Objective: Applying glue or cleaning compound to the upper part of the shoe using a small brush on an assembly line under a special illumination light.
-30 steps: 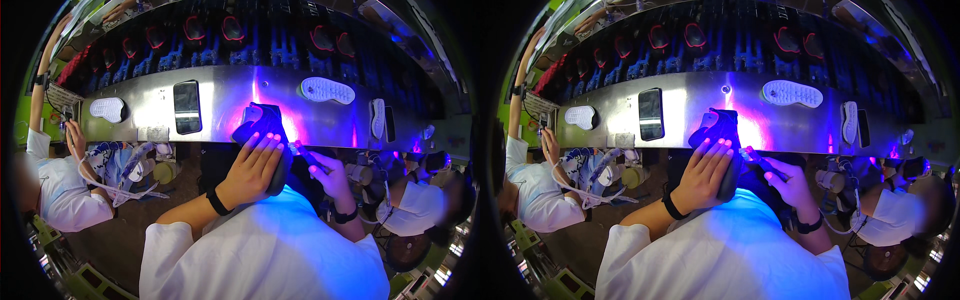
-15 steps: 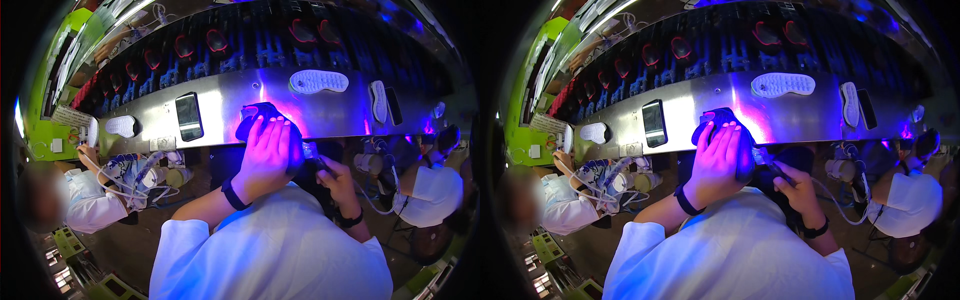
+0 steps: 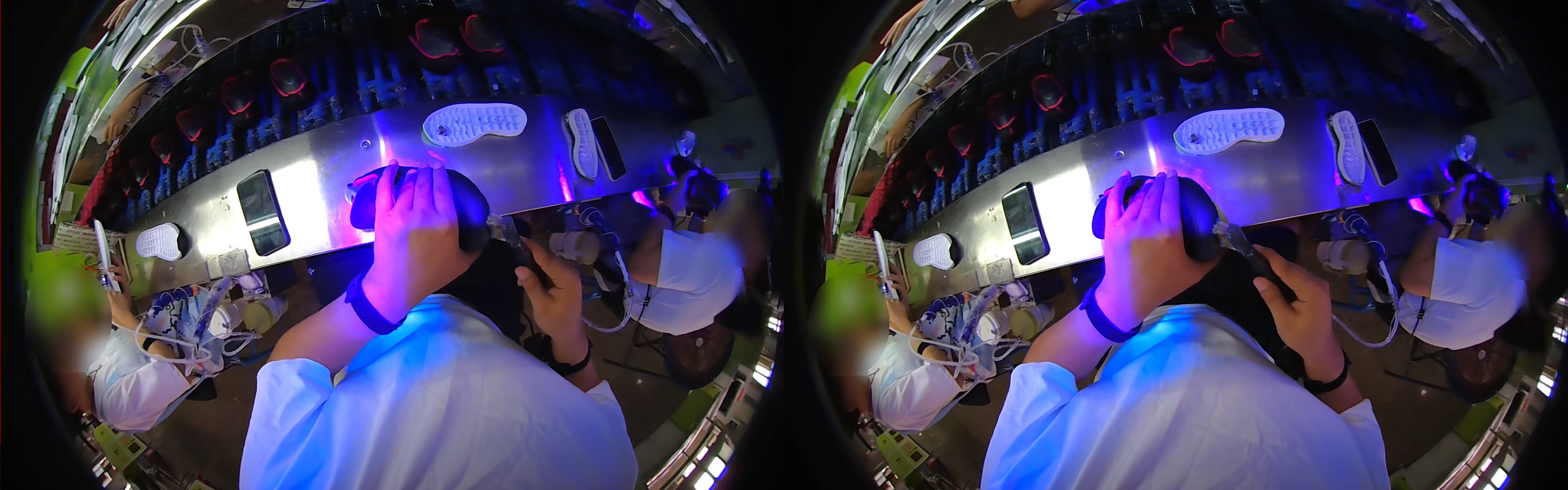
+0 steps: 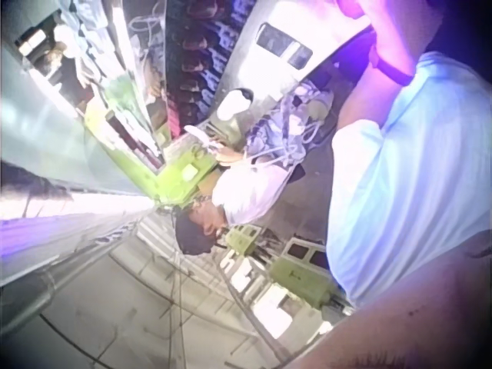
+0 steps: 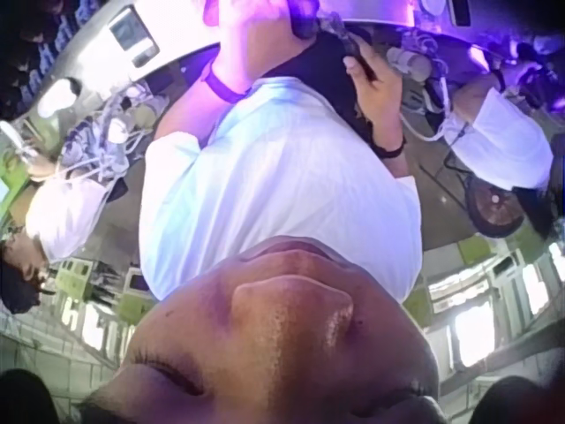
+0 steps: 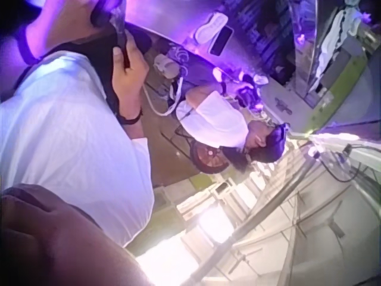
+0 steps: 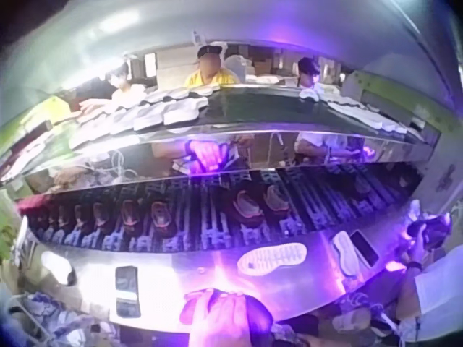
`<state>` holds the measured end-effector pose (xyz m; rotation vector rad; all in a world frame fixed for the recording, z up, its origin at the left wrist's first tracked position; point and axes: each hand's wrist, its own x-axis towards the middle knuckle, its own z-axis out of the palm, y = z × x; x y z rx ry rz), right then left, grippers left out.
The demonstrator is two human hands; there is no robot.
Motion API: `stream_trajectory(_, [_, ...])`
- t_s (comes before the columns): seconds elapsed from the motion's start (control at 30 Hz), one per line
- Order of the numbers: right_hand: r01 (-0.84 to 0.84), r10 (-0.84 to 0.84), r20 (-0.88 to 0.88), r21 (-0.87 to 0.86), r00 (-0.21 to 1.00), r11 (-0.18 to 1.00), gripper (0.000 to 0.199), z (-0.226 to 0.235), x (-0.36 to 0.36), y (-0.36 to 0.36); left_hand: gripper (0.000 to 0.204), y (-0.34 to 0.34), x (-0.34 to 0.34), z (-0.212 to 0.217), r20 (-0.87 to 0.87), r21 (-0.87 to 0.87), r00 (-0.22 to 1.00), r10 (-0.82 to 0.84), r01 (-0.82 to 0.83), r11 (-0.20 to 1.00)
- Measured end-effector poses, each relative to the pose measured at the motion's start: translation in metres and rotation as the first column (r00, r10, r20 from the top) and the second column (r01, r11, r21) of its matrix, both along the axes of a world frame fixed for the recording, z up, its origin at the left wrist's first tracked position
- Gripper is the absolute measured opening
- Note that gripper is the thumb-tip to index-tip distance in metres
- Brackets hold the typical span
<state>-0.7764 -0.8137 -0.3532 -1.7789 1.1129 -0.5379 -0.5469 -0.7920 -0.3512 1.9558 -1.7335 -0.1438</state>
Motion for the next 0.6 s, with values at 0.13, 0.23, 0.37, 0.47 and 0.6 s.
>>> stream_trajectory(0.13, [-0.05, 0.05, -0.135, 0.001, 0.99, 0.999, 0.038, 0.018, 0.01, -0.021, 0.08, -0.01, 0.017, -0.003, -0.113, -0.026, 0.994, -0.007, 0.004, 1.0])
stream_trajectory(0.23, [-0.106, 0.1, -0.144, -0.037, 0.984, 0.994, 0.038, 0.014, 0.021, -0.034, 0.08, -0.018, 0.035, -0.003, -0.159, -0.043, 0.987, -0.021, 0.014, 0.999])
stream_trajectory(0.37, [-0.108, 0.091, -0.138, -0.129, 0.986, 0.986, 0.038, 0.011, 0.039, -0.048, 0.086, -0.022, 0.061, -0.011, -0.141, -0.015, 0.988, -0.069, 0.067, 0.998])
stream_trajectory(0.47, [-0.174, 0.131, -0.207, -0.205, 0.969, 0.963, 0.037, 0.016, 0.057, -0.06, 0.09, -0.022, 0.068, -0.015, -0.184, 0.035, 0.983, 0.015, -0.009, 0.999])
stream_trajectory(0.6, [-0.169, 0.113, -0.171, -0.361, 0.979, 0.917, 0.041, -0.012, 0.06, -0.066, 0.097, -0.012, 0.085, -0.015, -0.047, 0.14, 0.997, -0.06, 0.066, 0.988])
